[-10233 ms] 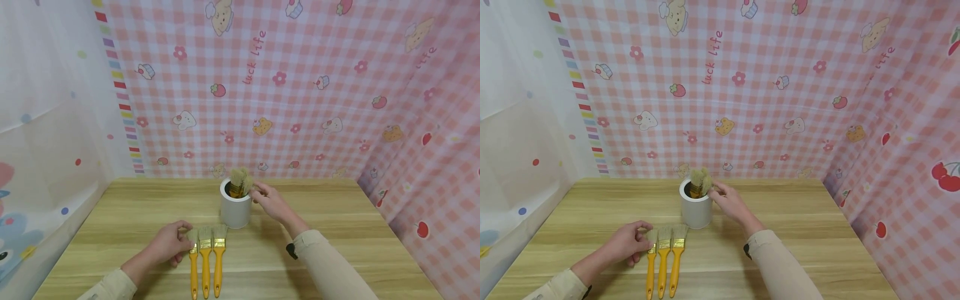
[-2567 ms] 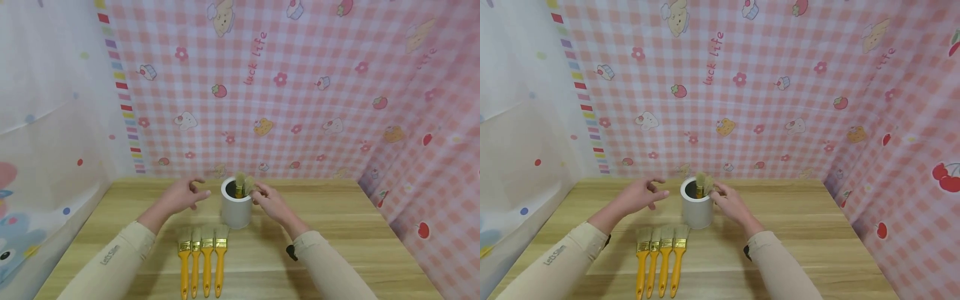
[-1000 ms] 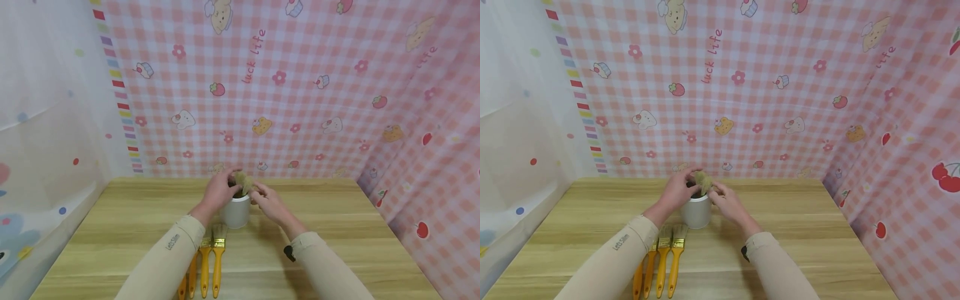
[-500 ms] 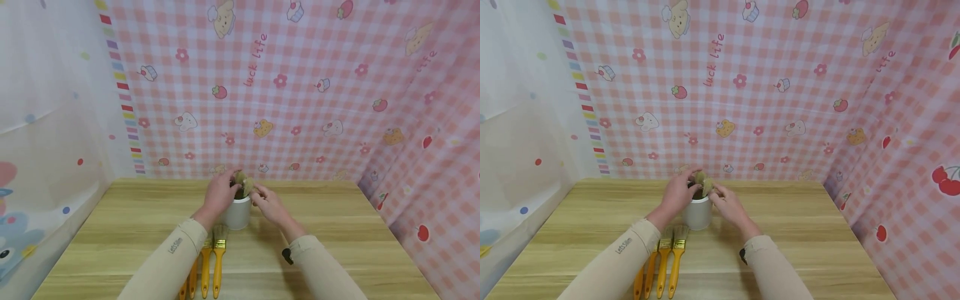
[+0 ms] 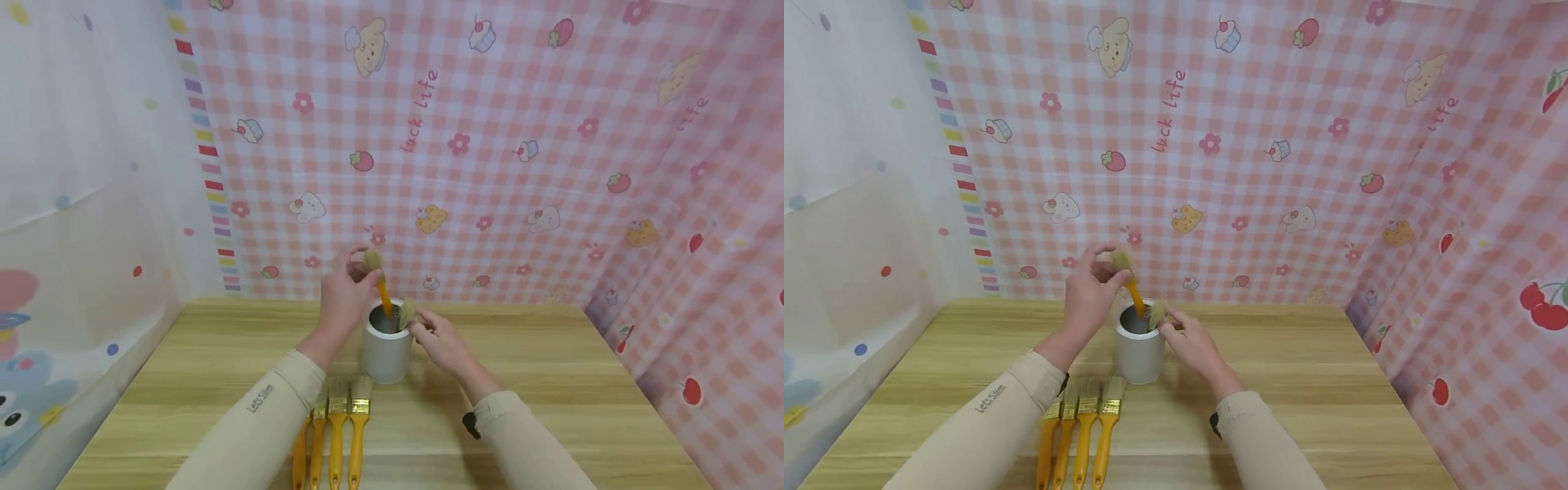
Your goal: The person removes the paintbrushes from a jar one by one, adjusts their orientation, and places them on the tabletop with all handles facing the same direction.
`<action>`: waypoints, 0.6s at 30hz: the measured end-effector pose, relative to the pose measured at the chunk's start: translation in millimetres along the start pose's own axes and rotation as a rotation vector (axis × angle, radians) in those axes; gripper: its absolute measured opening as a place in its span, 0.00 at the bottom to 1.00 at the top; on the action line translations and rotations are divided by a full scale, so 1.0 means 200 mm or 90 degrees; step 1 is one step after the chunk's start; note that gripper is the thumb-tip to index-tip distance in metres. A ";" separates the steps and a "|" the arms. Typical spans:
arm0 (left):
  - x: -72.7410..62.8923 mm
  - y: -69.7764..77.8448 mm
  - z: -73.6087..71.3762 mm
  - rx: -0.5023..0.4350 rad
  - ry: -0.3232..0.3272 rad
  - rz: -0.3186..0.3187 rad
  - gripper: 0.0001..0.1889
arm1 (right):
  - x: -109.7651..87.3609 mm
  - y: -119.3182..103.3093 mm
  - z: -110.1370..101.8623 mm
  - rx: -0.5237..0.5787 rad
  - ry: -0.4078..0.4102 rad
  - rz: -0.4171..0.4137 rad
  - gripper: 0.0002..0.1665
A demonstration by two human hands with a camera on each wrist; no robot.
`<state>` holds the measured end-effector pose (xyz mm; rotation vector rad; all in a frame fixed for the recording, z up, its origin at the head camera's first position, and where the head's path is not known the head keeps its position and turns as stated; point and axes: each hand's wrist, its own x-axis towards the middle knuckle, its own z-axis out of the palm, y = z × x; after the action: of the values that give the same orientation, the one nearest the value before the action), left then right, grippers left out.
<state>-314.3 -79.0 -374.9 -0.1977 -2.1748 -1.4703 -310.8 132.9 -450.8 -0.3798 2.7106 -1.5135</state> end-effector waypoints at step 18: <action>-0.08 -0.28 -0.79 -0.048 -0.163 -0.233 0.35 | 0.00 0.00 0.00 0.020 -0.003 -0.022 0.30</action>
<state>-271.8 -242.5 -383.1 -0.0115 -2.4586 -1.8124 -310.1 134.1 -450.8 -0.4317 2.6868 -1.5586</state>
